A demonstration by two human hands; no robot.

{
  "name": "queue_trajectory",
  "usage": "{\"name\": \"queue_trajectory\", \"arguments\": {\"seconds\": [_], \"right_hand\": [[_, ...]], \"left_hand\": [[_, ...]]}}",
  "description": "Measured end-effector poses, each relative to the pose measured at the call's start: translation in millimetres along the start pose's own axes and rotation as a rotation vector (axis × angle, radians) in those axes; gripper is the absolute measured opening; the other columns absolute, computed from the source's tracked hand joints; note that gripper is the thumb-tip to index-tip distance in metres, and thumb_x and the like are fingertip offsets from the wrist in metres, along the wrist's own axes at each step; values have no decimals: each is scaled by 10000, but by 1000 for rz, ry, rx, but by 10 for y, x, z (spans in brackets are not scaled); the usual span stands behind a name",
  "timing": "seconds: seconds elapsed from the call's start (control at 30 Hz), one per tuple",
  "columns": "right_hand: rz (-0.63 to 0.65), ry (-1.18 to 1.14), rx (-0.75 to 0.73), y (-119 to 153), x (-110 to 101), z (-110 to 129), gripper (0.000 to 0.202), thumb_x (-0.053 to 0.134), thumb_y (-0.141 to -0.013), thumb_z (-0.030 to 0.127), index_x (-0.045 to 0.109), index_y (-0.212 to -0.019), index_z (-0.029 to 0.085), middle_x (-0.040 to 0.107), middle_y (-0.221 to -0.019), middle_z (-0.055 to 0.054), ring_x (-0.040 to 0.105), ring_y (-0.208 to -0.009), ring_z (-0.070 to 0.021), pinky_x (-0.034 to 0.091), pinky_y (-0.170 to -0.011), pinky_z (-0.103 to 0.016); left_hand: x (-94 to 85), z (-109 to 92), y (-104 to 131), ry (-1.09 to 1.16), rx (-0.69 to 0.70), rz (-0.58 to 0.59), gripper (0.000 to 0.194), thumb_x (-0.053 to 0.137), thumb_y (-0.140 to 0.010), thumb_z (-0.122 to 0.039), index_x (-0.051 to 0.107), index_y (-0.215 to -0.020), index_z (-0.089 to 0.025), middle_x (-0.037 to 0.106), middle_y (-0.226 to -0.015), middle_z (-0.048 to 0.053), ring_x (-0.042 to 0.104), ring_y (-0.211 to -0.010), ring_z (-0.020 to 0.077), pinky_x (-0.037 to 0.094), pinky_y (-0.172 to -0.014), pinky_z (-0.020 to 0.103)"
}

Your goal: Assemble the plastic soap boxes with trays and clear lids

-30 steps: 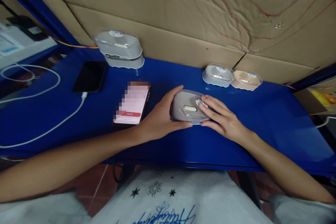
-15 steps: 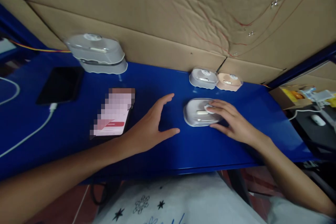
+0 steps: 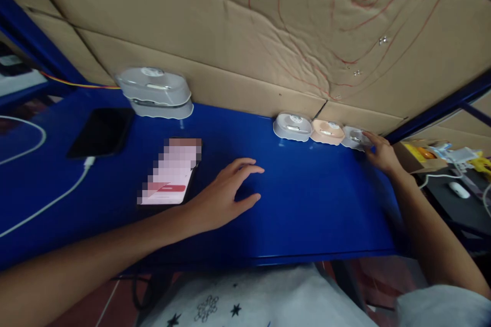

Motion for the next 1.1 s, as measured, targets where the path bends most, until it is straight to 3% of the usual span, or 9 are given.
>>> {"name": "queue_trajectory", "arguments": {"seconds": [0.1,0.2,0.4,0.5,0.63,0.77,0.87,0.97,1.1], "right_hand": [[28,-25,-77,-152,12,276,463,560,-964,90,623,-1421,41,631,-1454,-320,625,-1375,-333,453,-1160,-438],[20,-52,-162,-276,-30,789,459,552,-1020,182,597,-1461,64,628,-1469,-301,595,-1413,-347,432,-1184,-515],[3,-149,-501,-660,229,2630,697,559,-1066,508,385,-1652,172,417,-1708,-134,340,-1607,-283,266,-1321,-479],[42,-200,-648,-592,354,3229,612,568,-1070,392,470,-1583,74,478,-1643,-220,399,-1559,-361,273,-1300,-569],[-3,-399,-810,129,163,3201,455,613,-1052,415,626,-1447,188,638,-1422,-165,523,-1406,-354,313,-1245,-643],[45,-629,-822,828,-128,2808,463,634,-1040,474,631,-1426,219,628,-1342,-145,547,-1384,-307,491,-1144,-520],[56,-723,-685,865,-113,2572,457,652,-1034,450,616,-1455,276,619,-1363,-126,604,-1330,-287,544,-1096,-490],[66,-732,-531,659,25,2428,430,659,-1030,443,649,-1438,309,652,-1360,-115,628,-1326,-300,529,-1121,-524],[67,-655,-490,570,56,2396,408,437,-1129,421,605,-1493,343,639,-1509,-85,482,-1521,-319,279,-1266,-659]], "left_hand": [[9,3,0,-5,16,-4,433,615,-991,-352,584,-1415,-274,472,-1586,121,484,-1496,334,373,-1271,589],[22,14,20,-26,25,12,416,607,-1000,-337,588,-1410,-272,471,-1583,122,475,-1502,331,375,-1269,590],[-6,-16,40,-88,55,-34,409,595,-1019,-309,546,-1425,-292,463,-1581,121,503,-1483,322,415,-1250,573],[-78,-37,18,-154,71,-203,498,623,-1009,-294,465,-1481,-291,423,-1600,140,452,-1523,327,394,-1262,583],[-142,1,0,-232,68,-367,810,799,-901,-341,344,-1569,-297,281,-1701,174,305,-1606,396,310,-1283,648],[-58,31,29,-98,67,-55,1165,915,-759,-546,187,-1643,-329,389,-1676,189,419,-1541,438,370,-1234,666],[-1,-5,65,-47,41,84,1110,876,-799,-567,193,-1643,-336,551,-1564,168,534,-1454,420,342,-1235,688],[-1,-44,79,-62,35,97,1058,875,-806,-525,241,-1629,-329,537,-1586,166,497,-1483,424,305,-1253,691],[-18,-65,73,-77,42,142,1022,894,-799,-415,280,-1613,-343,480,-1652,131,441,-1533,414,203,-1303,684]]}}
Point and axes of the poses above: each hand's wrist, its own y-axis away from the middle knuckle, its own x-axis out of the palm, z = x × y, the point moved 1 cm from there along -y, towards the middle knuckle
